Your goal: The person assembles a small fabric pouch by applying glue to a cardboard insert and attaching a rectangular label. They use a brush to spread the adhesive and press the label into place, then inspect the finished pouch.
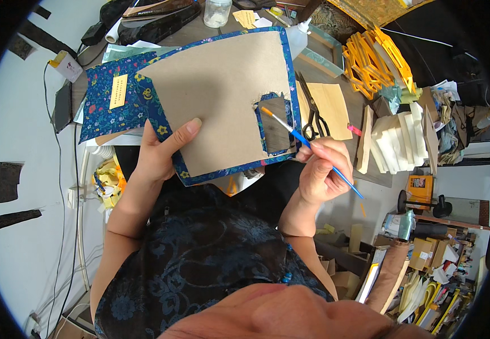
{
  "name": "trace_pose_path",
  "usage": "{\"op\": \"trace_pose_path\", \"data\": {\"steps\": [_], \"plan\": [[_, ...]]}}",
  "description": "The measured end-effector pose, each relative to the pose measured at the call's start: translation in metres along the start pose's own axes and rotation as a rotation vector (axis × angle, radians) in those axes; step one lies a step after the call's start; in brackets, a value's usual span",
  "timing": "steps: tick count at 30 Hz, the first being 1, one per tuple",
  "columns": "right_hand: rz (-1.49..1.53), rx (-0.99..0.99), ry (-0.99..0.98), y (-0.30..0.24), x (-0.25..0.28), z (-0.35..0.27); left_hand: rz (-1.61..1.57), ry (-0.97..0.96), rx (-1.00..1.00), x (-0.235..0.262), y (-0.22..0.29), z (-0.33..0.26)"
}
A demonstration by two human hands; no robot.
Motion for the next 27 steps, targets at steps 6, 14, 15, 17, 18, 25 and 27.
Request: {"op": "trace_pose_path", "data": {"steps": [6, 14, 15, 17, 18, 25, 27], "plan": [[-0.140, 0.141, -0.108, 0.003, -0.005, 0.009, 0.026, -0.006, -0.007, 0.001, -0.002, -0.003], [-0.128, 0.180, -0.115, 0.001, -0.002, 0.013, 0.042, 0.011, 0.022, 0.002, 0.002, -0.007], [-0.134, 0.177, -0.149, 0.000, -0.004, 0.015, 0.063, 0.022, 0.026, 0.002, 0.003, -0.008], [-0.153, 0.135, -0.158, 0.000, -0.003, 0.014, 0.066, 0.021, 0.032, 0.001, 0.005, -0.009], [-0.139, 0.139, -0.130, 0.000, 0.000, 0.012, 0.065, 0.019, 0.034, 0.000, 0.006, -0.009], [-0.062, 0.131, -0.134, 0.001, 0.004, 0.014, 0.030, 0.028, 0.041, -0.003, 0.010, -0.012], [-0.090, 0.150, -0.203, 0.001, 0.000, 0.018, 0.025, 0.036, 0.037, -0.006, 0.014, -0.013]]}}
Point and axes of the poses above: each hand's wrist, its own z-axis towards the middle knuckle, its own x-axis out of the back of the hand, y = z × x, the point moved 3 cm from there along z, towards the middle knuckle, and after that the axes turned 2 degrees about -y, right-handed, at the moved point
